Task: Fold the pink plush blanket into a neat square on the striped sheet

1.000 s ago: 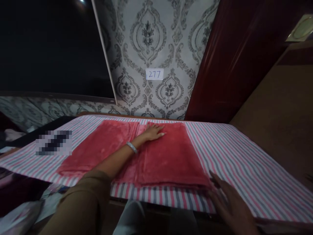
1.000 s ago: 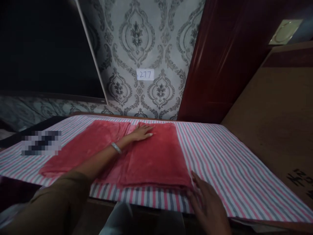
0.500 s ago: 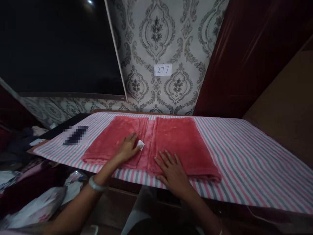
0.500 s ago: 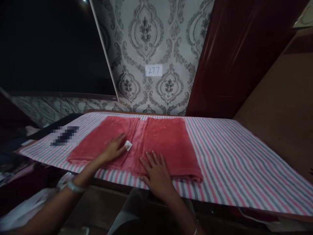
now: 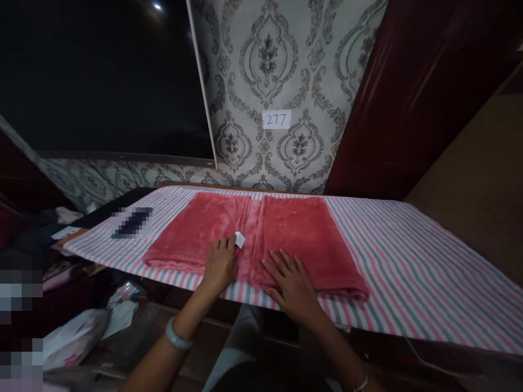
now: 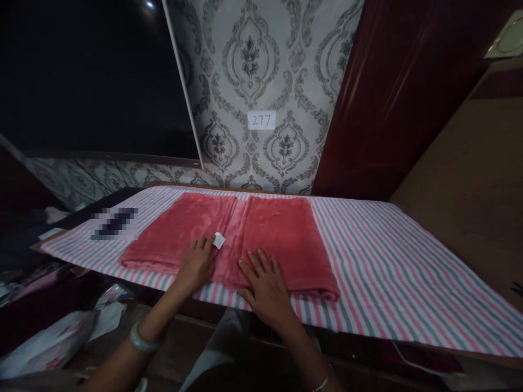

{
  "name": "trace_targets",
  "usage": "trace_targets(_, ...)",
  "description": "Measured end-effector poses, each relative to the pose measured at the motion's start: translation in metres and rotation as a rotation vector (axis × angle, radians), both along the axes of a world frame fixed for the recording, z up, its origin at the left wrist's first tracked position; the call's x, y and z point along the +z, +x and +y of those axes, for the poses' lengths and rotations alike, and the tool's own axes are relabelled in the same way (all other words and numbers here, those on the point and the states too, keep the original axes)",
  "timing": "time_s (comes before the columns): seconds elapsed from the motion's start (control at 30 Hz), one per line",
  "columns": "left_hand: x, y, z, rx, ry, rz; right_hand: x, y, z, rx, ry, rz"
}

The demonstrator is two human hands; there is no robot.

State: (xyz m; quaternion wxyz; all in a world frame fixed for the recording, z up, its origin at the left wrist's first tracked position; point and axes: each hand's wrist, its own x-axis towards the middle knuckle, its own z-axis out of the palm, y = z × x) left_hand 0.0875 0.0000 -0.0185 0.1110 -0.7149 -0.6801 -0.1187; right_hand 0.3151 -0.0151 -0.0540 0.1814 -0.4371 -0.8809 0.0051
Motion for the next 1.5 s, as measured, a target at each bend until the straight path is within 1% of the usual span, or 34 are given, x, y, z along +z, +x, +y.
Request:
trace_targets(0.1,0.006,-0.005,0.004,-0.001,-0.049,-0.019,0.001,0.0,0.001,0.0,-0.02,-0.004)
trace_targets(0.27,0.013,-0.025,0.021,0.062,-0.014,-0.333,-0.001,0.0,0.0,0.012,0.024,0.006)
trace_targets(0.33,0.012,-0.03,0.023,0.002,-0.076,-0.38,-0.002,0.001,0.0,0.01,0.035,0.009)
trace_targets(0.4,0.008,-0.031,0.02,-0.114,-0.133,-0.361,-0.002,0.001,0.0,0.005,0.038,0.008)
trace_targets(0.47,0.004,-0.031,0.015,-0.179,-0.122,-0.339,-0.002,0.001,0.0,0.003,0.034,0.005)
trace_targets(0.57,0.0,-0.026,0.005,-0.17,-0.055,-0.306,-0.002,0.001,0.0,0.006,0.023,0.002)
trace_targets(0.67,-0.007,-0.022,-0.003,-0.178,-0.029,-0.213,-0.002,0.001,0.0,0.006,0.015,0.005)
trace_targets(0.73,-0.014,-0.021,-0.007,-0.2,-0.031,-0.168,-0.002,0.001,0.0,0.006,0.014,0.01)
trace_targets(0.83,-0.018,-0.025,-0.015,-0.254,-0.02,-0.181,-0.003,0.001,0.0,0.004,0.023,0.017)
trace_targets(0.9,-0.012,-0.029,-0.019,-0.289,-0.018,-0.231,-0.004,0.001,0.0,0.003,0.024,0.017)
trace_targets(1.0,0.011,-0.035,-0.013,-0.345,-0.001,-0.335,-0.006,0.001,0.001,0.01,0.021,0.016)
trace_targets(1.1,0.033,-0.037,0.014,-0.343,0.071,-0.358,-0.006,0.001,0.001,0.017,0.016,0.024)
trace_targets(1.17,0.038,-0.036,0.036,-0.264,0.109,-0.276,-0.006,0.001,0.002,0.017,0.006,0.034)
trace_targets(1.23,0.032,-0.035,0.054,-0.163,0.076,-0.164,-0.004,0.001,0.001,0.013,-0.008,0.041)
trace_targets(1.3,0.018,-0.033,0.063,-0.101,-0.033,-0.083,-0.003,0.001,0.001,0.01,-0.021,0.045)
trace_targets(1.37,0.002,-0.031,0.065,-0.09,-0.141,-0.042,-0.002,0.0,0.001,0.014,-0.033,0.051)
trace_targets(1.4,-0.005,-0.031,0.065,-0.092,-0.169,-0.033,-0.002,0.0,0.001,0.016,-0.037,0.056)
trace_targets(1.47,-0.013,-0.031,0.063,-0.096,-0.175,-0.038,-0.001,0.001,0.001,0.021,-0.043,0.072)
trace_targets(1.5,-0.015,-0.031,0.063,-0.098,-0.17,-0.054,-0.002,0.001,0.001,0.023,-0.045,0.08)
